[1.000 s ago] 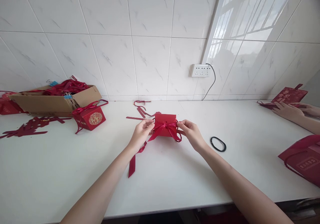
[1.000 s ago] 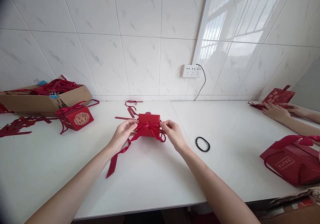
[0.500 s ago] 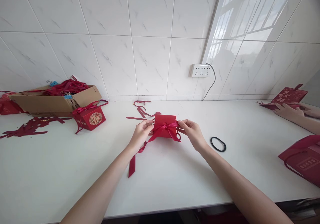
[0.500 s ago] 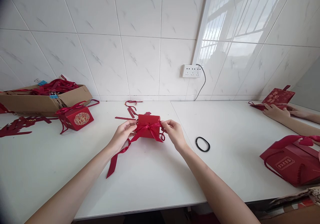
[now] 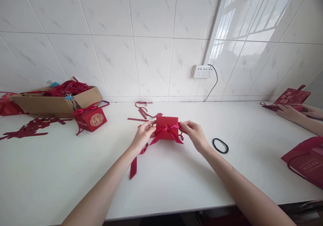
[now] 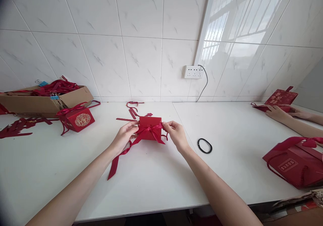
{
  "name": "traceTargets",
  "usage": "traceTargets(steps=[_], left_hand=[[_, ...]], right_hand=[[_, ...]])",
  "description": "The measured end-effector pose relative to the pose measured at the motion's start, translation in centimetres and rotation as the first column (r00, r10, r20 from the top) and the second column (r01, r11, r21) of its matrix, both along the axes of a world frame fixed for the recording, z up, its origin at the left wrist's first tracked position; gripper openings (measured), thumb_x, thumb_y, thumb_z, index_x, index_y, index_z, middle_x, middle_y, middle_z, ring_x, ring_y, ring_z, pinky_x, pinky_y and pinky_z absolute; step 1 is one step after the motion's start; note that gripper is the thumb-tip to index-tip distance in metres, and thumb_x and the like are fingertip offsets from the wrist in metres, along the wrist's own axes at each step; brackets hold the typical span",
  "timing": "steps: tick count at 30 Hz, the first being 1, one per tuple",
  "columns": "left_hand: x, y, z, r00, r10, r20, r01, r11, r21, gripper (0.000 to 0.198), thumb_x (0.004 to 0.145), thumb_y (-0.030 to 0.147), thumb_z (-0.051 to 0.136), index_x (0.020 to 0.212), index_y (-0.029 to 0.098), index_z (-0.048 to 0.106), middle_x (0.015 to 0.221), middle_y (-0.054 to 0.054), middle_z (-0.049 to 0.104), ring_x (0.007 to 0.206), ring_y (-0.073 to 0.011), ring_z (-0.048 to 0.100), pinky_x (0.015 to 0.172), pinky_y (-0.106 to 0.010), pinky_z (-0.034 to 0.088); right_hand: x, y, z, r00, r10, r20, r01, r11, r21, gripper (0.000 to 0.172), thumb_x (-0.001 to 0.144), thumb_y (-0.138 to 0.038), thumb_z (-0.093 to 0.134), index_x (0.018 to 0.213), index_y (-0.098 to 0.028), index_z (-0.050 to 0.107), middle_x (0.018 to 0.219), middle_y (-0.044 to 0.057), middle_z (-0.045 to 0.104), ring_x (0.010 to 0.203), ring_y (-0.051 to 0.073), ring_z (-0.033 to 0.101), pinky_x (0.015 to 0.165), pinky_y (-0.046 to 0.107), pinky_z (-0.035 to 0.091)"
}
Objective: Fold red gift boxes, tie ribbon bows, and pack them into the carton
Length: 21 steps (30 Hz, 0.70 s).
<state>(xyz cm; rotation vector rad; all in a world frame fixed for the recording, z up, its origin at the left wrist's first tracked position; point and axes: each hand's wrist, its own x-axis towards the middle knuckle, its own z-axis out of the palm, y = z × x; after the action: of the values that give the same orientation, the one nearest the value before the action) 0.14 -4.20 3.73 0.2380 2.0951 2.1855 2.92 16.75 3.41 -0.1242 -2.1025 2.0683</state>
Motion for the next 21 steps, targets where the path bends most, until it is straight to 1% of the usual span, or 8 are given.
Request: traceTargets(steps=[6, 11, 18, 21], left_hand=[[-0.05, -0.06, -0.04, 1.000, -0.012, -0.005, 0.012, 1.000, -0.004, 0.046, 0.068, 0.034, 0.066, 0.111, 0.017, 0.064, 0.079, -0.002, 0.065, 0.069, -0.0157, 0.060, 0.071, -0.030, 0.049], [-0.09, -0.03, -0.08, 1.000, -0.002, -0.011, 0.002, 1.000, -0.001, 0.047, 0.068, 0.037, 0.068, 0.110, 0.016, 0.064, 0.084, -0.005, 0.068, 0.070, -0.0166, 0.062, 0.070, -0.031, 0.049], [-0.11, 0.01, -0.07, 1.000, -0.004, -0.014, 0.004, 1.000, -0.002, 0.045, 0.069, 0.036, 0.066, 0.109, 0.015, 0.063, 0.083, -0.005, 0.066, 0.069, -0.0156, 0.061, 0.069, -0.030, 0.049], [-0.15, 0.03, -0.08, 1.000, 0.015, -0.017, -0.015, 1.000, 0.004, 0.042, 0.068, 0.034, 0.066, 0.106, 0.016, 0.063, 0.083, -0.004, 0.064, 0.069, -0.0151, 0.060, 0.067, -0.029, 0.049]], right_hand=[[0.08, 0.05, 0.08, 1.000, -0.013, -0.021, 0.014, 0.998, 0.061, 0.037, 0.072, -0.056, 0.067, 0.069, -0.020, 0.064, 0.084, 0.004, 0.069, 0.091, 0.021, 0.062, 0.089, 0.036, 0.045], [0.21, -0.04, 0.32, 1.000, -0.024, -0.004, 0.024, 0.996, 0.081, 0.034, 0.074, -0.054, 0.065, 0.069, -0.020, 0.064, 0.086, 0.005, 0.070, 0.096, 0.022, 0.062, 0.088, 0.034, 0.044], [0.22, -0.12, 0.40, 1.000, -0.028, 0.002, 0.028, 0.996, 0.088, 0.032, 0.076, -0.052, 0.064, 0.069, -0.020, 0.064, 0.086, 0.004, 0.070, 0.094, 0.020, 0.062, 0.087, 0.032, 0.044], [0.20, -0.13, 0.36, 1.000, -0.026, 0.002, 0.025, 0.996, 0.090, 0.033, 0.076, -0.052, 0.064, 0.069, -0.020, 0.064, 0.086, 0.004, 0.070, 0.093, 0.020, 0.062, 0.086, 0.032, 0.044]])
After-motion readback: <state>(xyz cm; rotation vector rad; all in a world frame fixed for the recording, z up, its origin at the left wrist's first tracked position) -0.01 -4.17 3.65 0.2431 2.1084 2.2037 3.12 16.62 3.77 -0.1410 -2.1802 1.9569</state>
